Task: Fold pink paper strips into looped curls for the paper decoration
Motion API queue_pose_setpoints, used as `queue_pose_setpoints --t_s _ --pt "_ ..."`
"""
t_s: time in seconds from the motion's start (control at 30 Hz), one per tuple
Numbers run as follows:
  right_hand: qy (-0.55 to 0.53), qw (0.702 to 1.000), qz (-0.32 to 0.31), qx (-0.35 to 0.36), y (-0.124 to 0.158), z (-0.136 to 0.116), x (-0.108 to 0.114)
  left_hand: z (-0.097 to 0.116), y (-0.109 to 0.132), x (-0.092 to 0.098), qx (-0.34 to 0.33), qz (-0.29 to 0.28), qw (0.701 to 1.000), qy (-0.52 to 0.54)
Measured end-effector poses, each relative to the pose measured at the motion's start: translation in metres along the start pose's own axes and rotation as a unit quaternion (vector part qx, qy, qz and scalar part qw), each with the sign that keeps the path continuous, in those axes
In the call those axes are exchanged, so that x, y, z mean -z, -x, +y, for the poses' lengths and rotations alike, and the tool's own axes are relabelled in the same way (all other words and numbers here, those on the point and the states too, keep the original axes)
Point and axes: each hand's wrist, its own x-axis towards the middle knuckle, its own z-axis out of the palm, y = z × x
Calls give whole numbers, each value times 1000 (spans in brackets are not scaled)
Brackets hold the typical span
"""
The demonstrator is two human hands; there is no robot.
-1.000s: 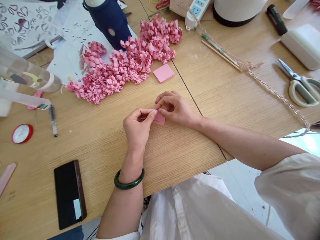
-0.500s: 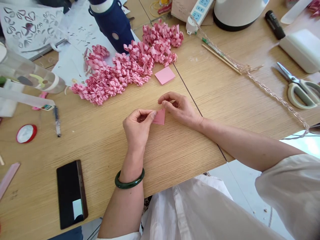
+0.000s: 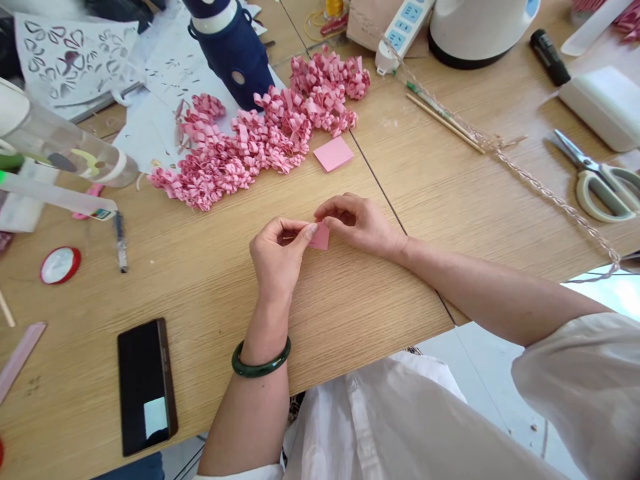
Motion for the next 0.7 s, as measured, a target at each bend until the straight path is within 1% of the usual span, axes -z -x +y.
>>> queue_pose_setpoints --t_s 0.2,0.5,0.7 --pt "14 1000 -10 13 -1 2 -2 -1 1 0 7 -17 1000 7" --pt "33 999 -15 15 0 0 -1 1 2 -1 10 -19 1000 3" --pt "43 998 -8 38 0 3 -2 3 2 0 5 -27 1000 -8"
